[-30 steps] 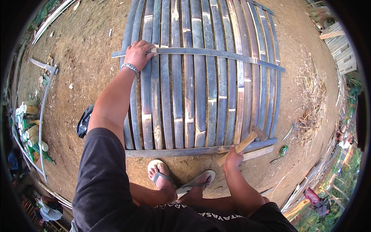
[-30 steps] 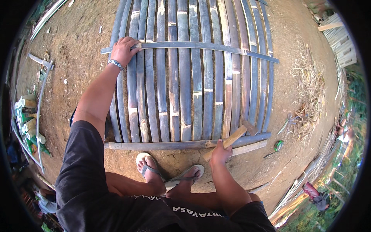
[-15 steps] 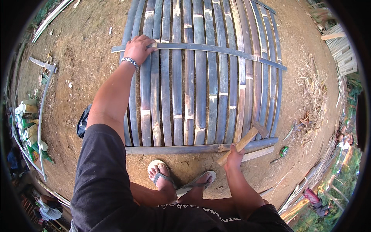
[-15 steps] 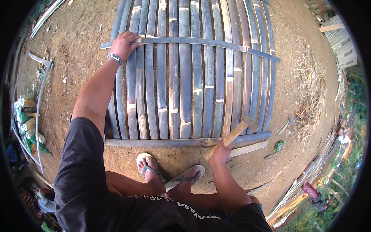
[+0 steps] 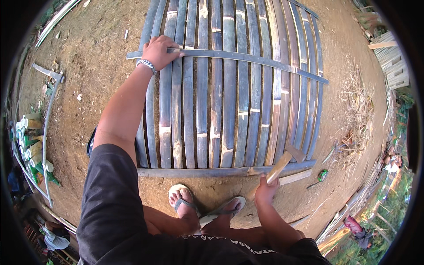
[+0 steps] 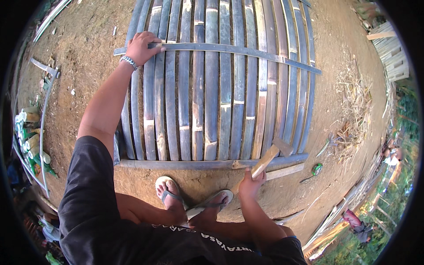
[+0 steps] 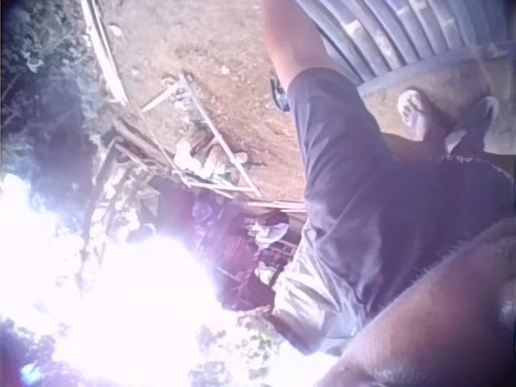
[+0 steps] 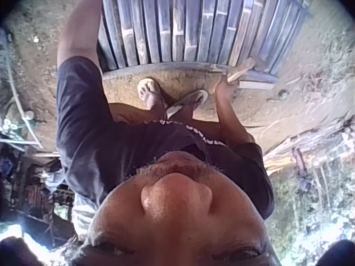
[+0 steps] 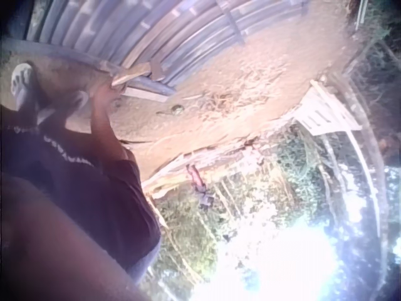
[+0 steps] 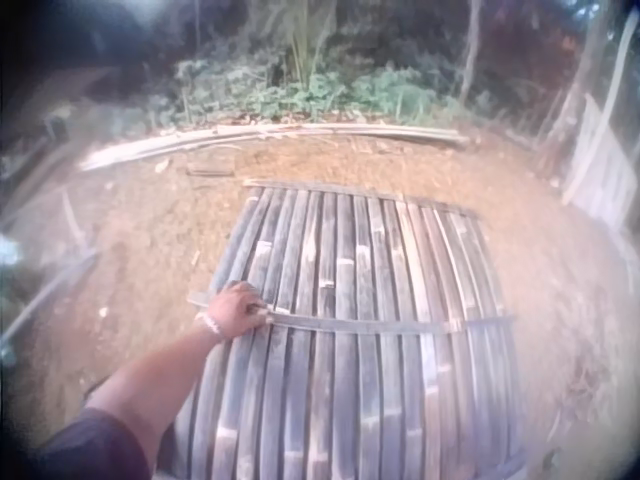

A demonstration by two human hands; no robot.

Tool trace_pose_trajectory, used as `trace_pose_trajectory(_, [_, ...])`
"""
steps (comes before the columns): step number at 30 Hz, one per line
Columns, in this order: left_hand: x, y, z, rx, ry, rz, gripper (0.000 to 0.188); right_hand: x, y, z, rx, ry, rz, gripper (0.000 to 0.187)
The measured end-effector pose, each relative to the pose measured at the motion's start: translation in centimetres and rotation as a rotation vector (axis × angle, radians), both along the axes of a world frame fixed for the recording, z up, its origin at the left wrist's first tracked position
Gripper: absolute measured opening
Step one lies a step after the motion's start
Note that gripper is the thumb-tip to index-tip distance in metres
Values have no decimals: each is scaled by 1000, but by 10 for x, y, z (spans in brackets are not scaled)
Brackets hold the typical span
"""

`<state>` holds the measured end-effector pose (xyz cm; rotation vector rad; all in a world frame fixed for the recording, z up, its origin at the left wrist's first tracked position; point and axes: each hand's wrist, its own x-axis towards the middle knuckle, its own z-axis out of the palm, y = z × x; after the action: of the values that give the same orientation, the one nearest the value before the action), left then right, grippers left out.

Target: The person constructs a bamboo structure by placing nails from a black bag onto a metal strip and hammering them into bamboo slats.

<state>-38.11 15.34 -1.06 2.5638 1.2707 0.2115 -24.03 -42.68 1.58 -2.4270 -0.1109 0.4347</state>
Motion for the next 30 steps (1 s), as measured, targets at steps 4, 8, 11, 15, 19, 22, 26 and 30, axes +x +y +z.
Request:
trace_pose_trajectory(4, [37,21,-25,201,-112,249,48,-12,65,30,437,392,60,30])
trace_pose_trajectory(8, [73,16,-49,164,-99,464,63,10,146,28,168,370,535,35])
trace_pose_trajectory(11, [78,7,-51,239,-117,460,61,17,208,25,40,284,730,43])
trace_pose_trajectory(15, [79,3,-44,259,-150,404,53,17,267,22,43,239,810,47])
trace_pose_trajectory(19, [78,2,-44,252,-87,408,49,26,308,14,43,107,875,50])
trace_pose_trajectory(22, [79,4,-42,240,-55,414,49,31,322,16,204,6,875,48])
trace_pose_trajectory(26, [79,4,-40,222,-73,417,48,25,337,37,205,152,832,50])
trace_pose_trajectory(30, [80,4,-41,211,-73,415,48,32,349,22,-189,126,943,52])
